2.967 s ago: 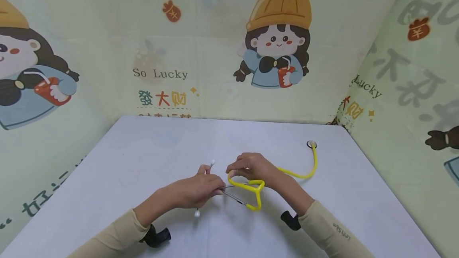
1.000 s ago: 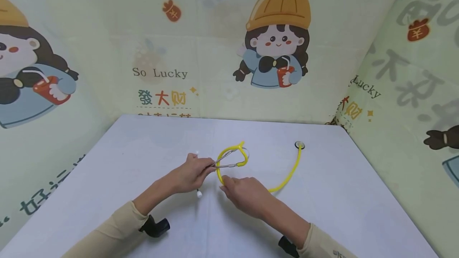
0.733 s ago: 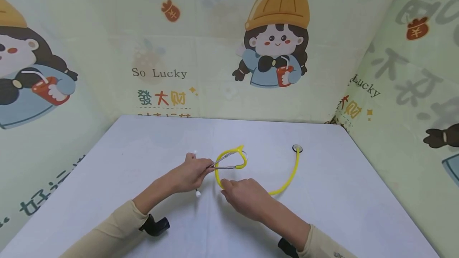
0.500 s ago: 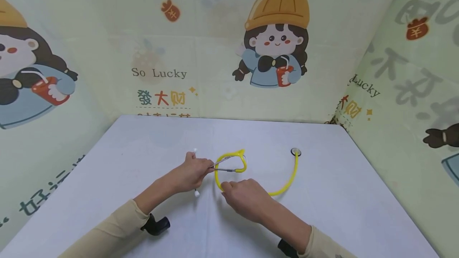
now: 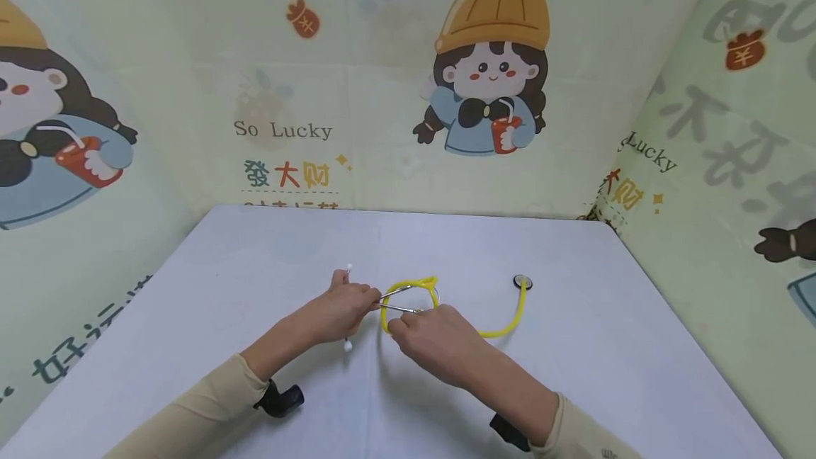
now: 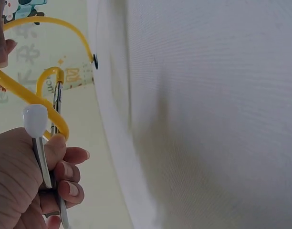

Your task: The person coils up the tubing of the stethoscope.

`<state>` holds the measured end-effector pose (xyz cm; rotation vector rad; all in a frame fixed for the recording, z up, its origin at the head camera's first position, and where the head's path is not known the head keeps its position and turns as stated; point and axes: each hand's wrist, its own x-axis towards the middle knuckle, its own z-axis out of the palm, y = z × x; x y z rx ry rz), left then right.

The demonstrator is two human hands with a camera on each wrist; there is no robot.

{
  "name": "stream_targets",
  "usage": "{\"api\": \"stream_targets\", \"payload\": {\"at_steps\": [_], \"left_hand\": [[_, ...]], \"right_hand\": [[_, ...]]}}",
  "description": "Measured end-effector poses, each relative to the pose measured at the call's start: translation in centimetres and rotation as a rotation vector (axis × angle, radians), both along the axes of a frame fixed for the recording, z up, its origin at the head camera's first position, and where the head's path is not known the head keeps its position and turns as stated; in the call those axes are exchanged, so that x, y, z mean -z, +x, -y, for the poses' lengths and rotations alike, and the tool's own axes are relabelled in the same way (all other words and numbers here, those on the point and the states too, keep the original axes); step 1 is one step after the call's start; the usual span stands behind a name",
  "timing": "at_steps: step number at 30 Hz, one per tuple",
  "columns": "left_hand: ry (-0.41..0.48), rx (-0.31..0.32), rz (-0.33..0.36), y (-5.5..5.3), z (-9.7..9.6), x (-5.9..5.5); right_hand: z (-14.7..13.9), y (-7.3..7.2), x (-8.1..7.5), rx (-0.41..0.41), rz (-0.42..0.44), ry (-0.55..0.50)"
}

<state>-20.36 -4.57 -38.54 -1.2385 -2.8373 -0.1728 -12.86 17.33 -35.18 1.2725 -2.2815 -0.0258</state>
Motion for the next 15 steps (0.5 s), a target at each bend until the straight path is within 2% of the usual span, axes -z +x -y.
{"api": "stream_targets", "payload": {"at_steps": [8, 15], "left_hand": [[-0.065, 0.03, -0.001, 0.4, 0.2, -0.4], [-0.042, 0.107, -0.018, 0.9, 0.4, -0.5]], "right_hand": [[-0.7, -1.2, -1.0, -0.065, -0.063, -0.068], [-1.3, -2.5, -1.4, -0.102, -0.047, -0.156]]}}
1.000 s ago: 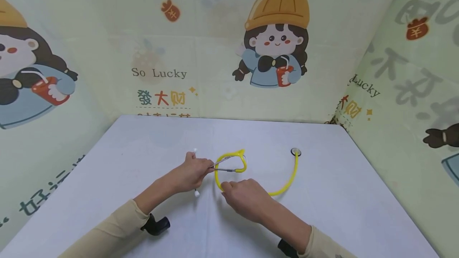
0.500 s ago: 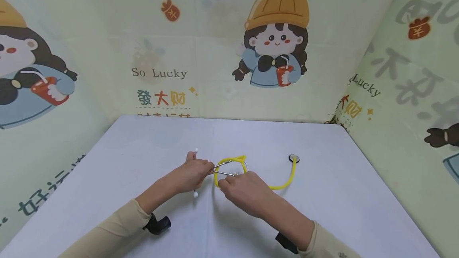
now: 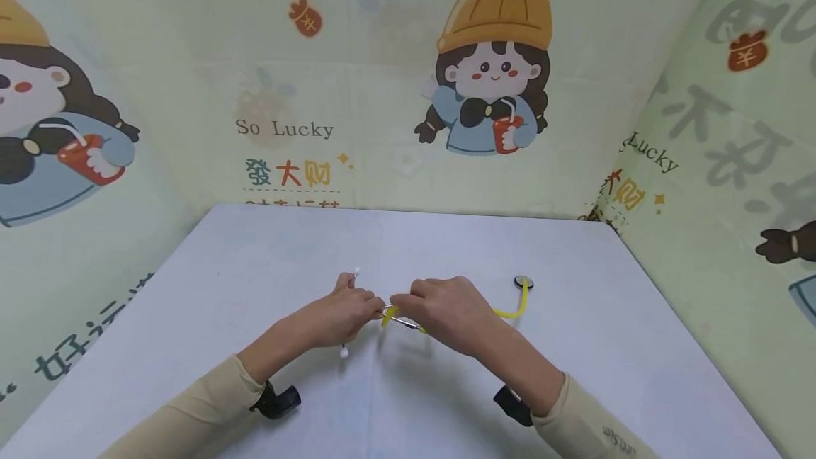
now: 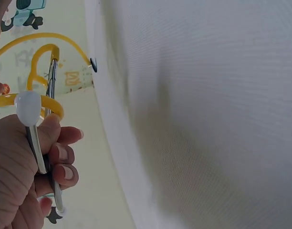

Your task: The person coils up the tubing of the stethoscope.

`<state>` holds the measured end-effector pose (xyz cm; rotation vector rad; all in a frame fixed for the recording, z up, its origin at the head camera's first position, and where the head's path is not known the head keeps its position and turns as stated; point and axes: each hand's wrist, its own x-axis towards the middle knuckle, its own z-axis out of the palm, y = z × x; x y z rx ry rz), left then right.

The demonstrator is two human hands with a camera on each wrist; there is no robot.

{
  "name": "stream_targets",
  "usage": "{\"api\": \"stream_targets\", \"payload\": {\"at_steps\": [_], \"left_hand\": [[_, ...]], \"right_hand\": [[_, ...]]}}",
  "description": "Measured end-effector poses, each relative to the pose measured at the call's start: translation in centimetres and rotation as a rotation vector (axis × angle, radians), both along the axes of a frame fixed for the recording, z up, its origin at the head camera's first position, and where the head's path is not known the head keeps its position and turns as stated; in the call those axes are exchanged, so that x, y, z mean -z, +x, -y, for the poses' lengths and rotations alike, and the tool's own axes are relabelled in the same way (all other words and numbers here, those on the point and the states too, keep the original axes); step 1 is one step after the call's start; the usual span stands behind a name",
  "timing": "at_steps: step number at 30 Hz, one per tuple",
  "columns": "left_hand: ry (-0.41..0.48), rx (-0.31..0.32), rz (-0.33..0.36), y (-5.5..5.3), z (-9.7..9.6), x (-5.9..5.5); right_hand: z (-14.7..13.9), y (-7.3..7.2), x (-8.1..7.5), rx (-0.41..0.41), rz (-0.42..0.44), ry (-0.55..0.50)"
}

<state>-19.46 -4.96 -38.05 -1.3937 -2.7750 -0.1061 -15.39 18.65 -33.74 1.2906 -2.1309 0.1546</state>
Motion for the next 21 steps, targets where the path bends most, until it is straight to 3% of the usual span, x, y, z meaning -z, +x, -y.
{"api": "stream_targets", "payload": {"at_steps": [9, 21], "left_hand": [[-0.013, 0.108, -0.013, 0.8, 0.0, -0.3], [0.01, 0.221, -0.057, 2.0, -0.3, -0.8]], "right_hand": [[-0.9, -1.5, 0.1, 0.036, 0.071, -0.045], [-2.0, -2.3, 1.3, 0.112, 0.299, -0.101]]}}
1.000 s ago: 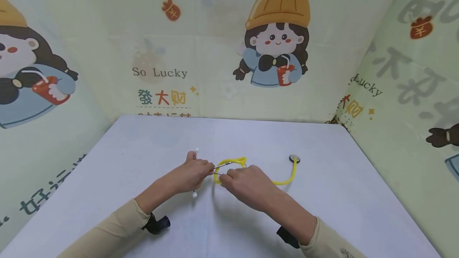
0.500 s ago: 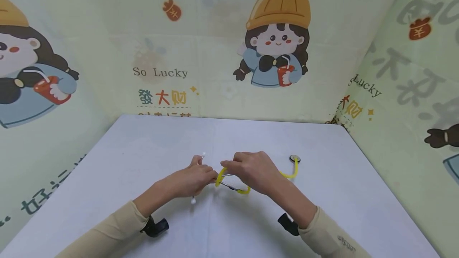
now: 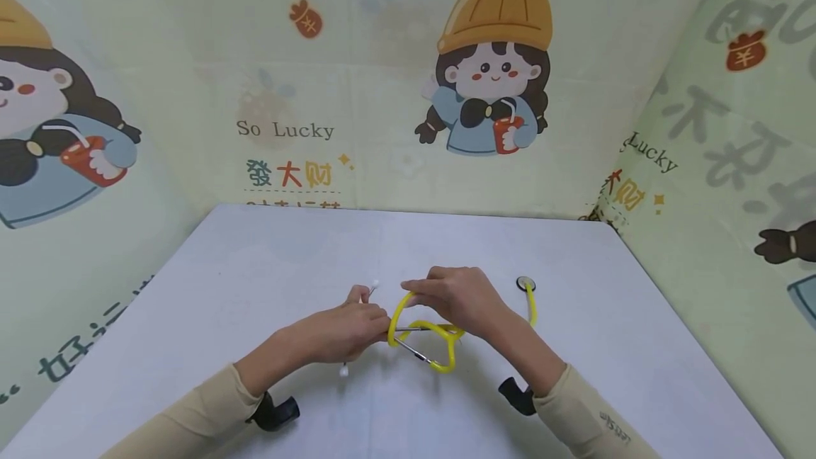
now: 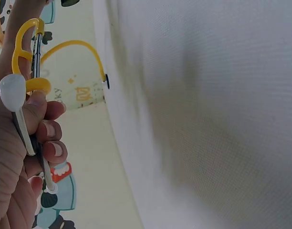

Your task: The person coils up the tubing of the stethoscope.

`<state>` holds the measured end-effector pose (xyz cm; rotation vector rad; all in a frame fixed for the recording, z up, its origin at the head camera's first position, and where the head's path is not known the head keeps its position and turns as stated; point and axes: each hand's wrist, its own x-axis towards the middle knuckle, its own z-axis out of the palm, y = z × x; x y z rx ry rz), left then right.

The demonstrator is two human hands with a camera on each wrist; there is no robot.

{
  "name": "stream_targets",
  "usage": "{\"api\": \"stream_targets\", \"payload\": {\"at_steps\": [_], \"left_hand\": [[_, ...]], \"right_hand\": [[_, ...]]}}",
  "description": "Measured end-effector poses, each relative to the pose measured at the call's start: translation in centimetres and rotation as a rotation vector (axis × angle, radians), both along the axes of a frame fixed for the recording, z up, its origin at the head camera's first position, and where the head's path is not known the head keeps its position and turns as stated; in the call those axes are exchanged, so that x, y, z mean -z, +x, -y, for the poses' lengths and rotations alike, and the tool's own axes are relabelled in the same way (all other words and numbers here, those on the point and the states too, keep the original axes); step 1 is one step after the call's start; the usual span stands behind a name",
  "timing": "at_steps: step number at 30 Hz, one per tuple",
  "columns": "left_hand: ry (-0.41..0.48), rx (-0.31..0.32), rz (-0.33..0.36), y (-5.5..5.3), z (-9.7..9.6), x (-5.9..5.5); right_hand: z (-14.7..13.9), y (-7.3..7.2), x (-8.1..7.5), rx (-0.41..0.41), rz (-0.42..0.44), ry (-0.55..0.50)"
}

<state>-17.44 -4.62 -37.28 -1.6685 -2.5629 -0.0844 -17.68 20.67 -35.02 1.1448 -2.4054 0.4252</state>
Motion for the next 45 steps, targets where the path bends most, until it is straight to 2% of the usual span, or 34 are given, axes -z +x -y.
{"api": "stream_targets", "payload": {"at_steps": [8, 13, 16, 22, 28, 30, 33, 36, 41, 45], "left_hand": [[0.063, 0.024, 0.019, 0.1, -0.1, -0.3], [0.125, 0.041, 0.068, 0.1, 0.2, -0.6], [0.165, 0.035, 0.087, 0.0, 0.6, -0.8], [0.204, 0.017, 0.127, -0.1, 1.1, -1.0], [0.229, 0.054, 0.181, 0.0, 1.2, -0.8], [0.257, 0.055, 0.211, 0.0, 1.3, -0.7], [0.326, 0.041, 0.256, -0.1, 1.4, -0.5], [0.399, 0.011, 0.267, -0.4, 1.5, -0.2], [0.463, -0.07, 0.251, -0.7, 1.4, 0.2], [0.482, -0.151, 0.255, -0.9, 1.3, 0.2]], "right_hand": [[-1.1, -0.5, 0.6, -0.011, 0.102, -0.061], [-1.4, -0.6, 1.2, 0.003, 0.142, -0.085], [-1.5, -0.6, 1.7, 0.005, 0.142, -0.09], [-1.7, -0.3, 2.7, -0.01, 0.08, -0.1], [-0.8, 0.1, 3.3, -0.035, 0.164, -0.173], [-0.4, 0.4, 3.6, -0.051, 0.156, -0.183], [0.2, 0.7, 4.1, -0.052, 0.071, -0.156], [0.8, 1.1, 4.3, -0.007, -0.012, -0.103], [1.7, 1.8, 4.2, 0.11, -0.003, -0.029], [2.3, 2.3, 4.1, 0.149, -0.01, 0.025]]}}
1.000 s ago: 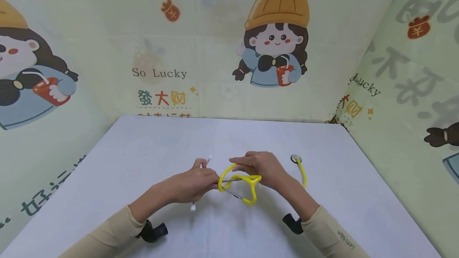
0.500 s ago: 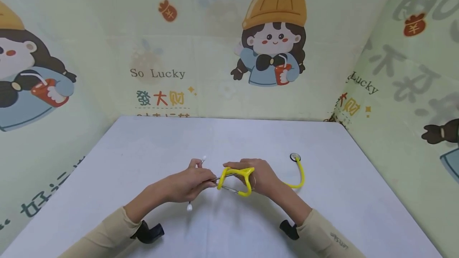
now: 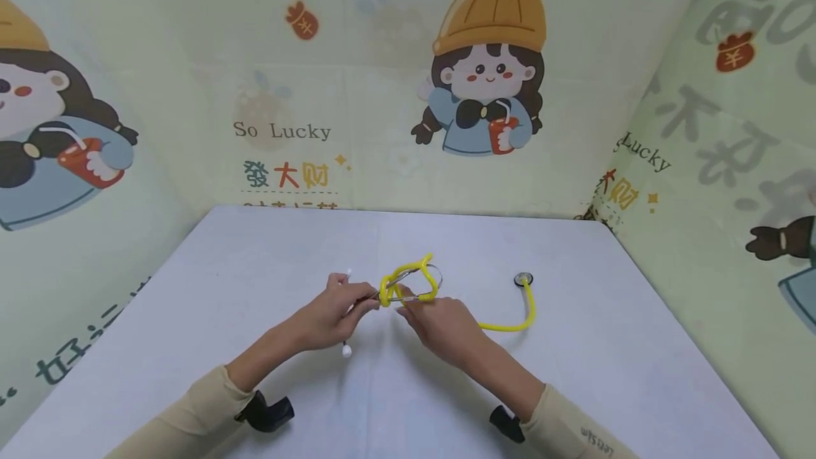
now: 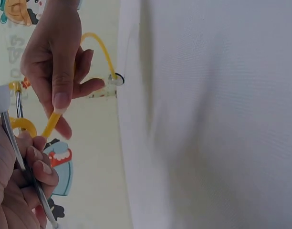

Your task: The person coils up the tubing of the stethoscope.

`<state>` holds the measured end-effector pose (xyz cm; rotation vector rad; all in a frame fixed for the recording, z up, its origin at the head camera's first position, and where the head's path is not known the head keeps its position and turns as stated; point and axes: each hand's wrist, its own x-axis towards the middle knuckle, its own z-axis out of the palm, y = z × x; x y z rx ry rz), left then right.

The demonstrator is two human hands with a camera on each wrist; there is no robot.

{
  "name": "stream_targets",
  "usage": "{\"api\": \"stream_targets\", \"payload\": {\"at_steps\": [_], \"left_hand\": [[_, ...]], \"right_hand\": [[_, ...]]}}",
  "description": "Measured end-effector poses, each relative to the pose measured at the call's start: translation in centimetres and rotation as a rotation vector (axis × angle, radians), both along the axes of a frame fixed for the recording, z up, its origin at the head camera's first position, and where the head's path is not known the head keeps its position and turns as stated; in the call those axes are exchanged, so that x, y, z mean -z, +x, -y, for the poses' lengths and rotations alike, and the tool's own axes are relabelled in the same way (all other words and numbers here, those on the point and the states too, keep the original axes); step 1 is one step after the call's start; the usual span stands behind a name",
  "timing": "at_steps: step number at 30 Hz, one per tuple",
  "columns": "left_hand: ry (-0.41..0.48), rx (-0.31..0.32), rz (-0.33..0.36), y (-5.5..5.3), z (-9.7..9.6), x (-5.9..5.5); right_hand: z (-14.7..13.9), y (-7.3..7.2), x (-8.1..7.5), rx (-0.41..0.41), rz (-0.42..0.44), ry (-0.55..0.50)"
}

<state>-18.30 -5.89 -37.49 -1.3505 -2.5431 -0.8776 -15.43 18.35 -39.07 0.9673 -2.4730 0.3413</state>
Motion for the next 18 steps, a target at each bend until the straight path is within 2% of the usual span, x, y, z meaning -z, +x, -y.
{"api": "stream_targets", "payload": {"at_steps": [5, 10, 18], "left_hand": [[0.022, -0.09, 0.0, -0.2, 0.0, -0.1], [0.004, -0.138, -0.02, -0.5, 0.2, 0.1], [0.0, -0.243, 0.045, -0.9, 0.3, 0.2]], "right_hand": [[0.5, 0.6, 0.3, -0.03, -0.035, 0.032], [0.7, 1.1, 0.2, 0.003, -0.05, 0.046], [1.0, 2.0, -0.7, -0.012, -0.077, 0.103]]}}
